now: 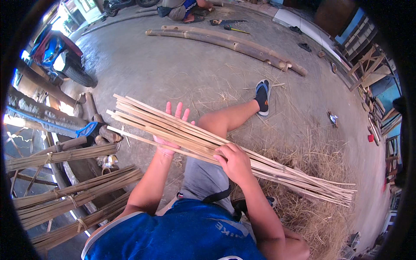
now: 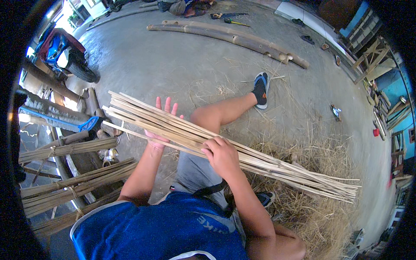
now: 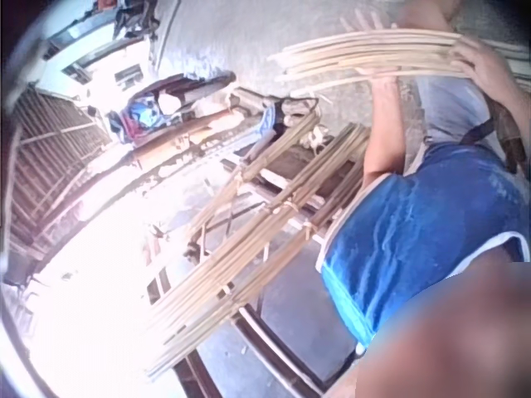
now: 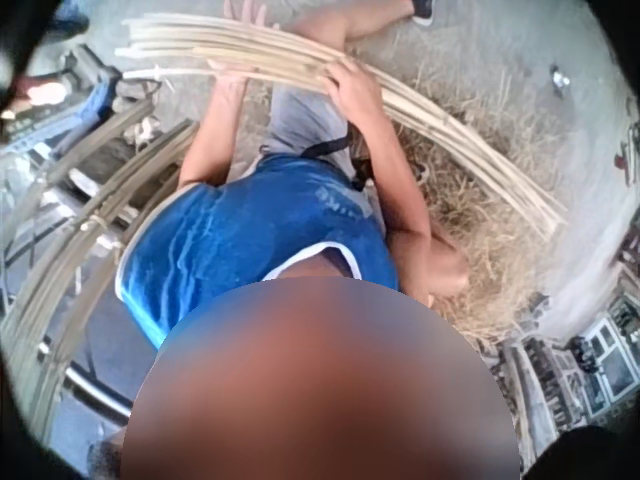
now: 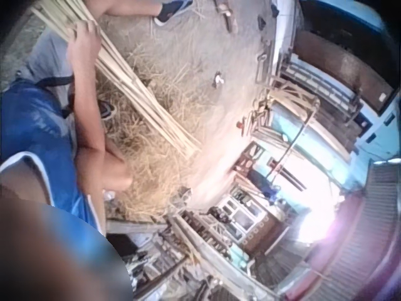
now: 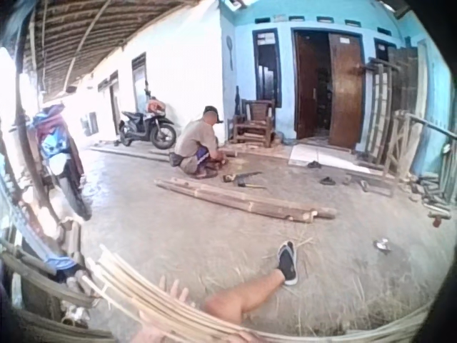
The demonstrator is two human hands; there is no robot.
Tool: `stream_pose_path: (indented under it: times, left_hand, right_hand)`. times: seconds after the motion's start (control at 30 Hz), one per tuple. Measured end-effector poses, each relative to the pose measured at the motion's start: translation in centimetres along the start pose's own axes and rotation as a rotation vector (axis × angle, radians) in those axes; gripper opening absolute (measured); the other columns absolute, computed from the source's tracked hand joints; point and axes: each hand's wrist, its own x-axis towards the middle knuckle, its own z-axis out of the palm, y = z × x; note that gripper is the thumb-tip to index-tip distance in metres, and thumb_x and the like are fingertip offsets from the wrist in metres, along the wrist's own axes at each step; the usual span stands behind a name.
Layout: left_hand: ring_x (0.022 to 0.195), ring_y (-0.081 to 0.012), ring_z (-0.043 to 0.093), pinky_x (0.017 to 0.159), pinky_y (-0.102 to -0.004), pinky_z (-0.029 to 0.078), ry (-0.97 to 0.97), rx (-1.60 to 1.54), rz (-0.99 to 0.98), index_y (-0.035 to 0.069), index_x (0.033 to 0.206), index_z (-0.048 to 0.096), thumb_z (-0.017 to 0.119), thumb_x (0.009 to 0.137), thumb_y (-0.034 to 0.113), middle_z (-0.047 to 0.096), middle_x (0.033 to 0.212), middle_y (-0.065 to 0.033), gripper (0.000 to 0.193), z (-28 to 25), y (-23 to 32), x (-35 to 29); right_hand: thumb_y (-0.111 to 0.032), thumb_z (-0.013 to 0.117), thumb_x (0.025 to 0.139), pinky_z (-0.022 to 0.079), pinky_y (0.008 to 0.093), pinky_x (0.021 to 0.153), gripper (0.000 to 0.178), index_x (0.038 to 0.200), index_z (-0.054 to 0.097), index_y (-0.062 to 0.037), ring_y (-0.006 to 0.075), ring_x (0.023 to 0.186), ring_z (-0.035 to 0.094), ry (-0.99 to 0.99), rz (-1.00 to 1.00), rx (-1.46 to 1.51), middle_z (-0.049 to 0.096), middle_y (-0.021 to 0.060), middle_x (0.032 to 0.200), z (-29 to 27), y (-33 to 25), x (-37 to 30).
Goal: The person splits bamboo strips using a knife and a wooden block, then aligns and stacks the finished strips. The person repeatedly shaves and splits individual strips, gathers them, and arranges them into a neat bundle.
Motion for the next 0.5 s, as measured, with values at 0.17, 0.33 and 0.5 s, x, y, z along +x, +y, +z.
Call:
stream_pose_path:
  times: [0.17, 0.33, 0.5]
  left_hand:
    - [0.154, -0.0334, 0.028, 0.121, -0.0645, 0.028, 0.065, 0.065, 0.054, 0.033, 0.162, 0.032, 0.039, 0.102, 0.065, 0.024, 0.171, -0.0052, 0.068, 0.9, -0.4, -0.7]
    - [0.158, -0.0320, 0.017, 0.125, -0.0609, 0.022, 0.084, 0.517, 0.136, 0.031, 0.164, 0.028, 0.037, 0.105, 0.062, 0.019, 0.173, -0.0041, 0.067, 0.4, -0.5, -2.1]
    - [0.159, -0.0331, 0.013, 0.123, -0.0692, 0.019, -0.009, 0.045, 0.125, 0.036, 0.161, 0.034, 0.038, 0.105, 0.060, 0.022, 0.172, -0.0051, 0.061, -0.5, 0.3, -1.4]
  right_hand:
    - [-0.029, 0.074, 0.092, 0.054, 0.0434, 0.082, 0.024, 0.100, 0.072, -0.0069, 0.0331, 0.092, 0.068, 0.123, -0.158, 0.211, 0.070, 0.0103, 0.099, 0.2, -6.5, 6.5]
    - [-0.029, 0.072, 0.093, 0.055, 0.0440, 0.079, 0.024, 0.097, 0.072, -0.0057, 0.0338, 0.089, 0.069, 0.189, -0.436, 0.334, 0.070, 0.0116, 0.094, -0.4, -11.0, 8.4]
    - [-0.026, 0.068, 0.096, 0.055, 0.0448, 0.079, 0.020, 0.097, 0.075, -0.0072, 0.0352, 0.088, 0.069, -0.224, 0.102, -0.005, 0.071, 0.0150, 0.095, -2.0, -4.2, 4.0]
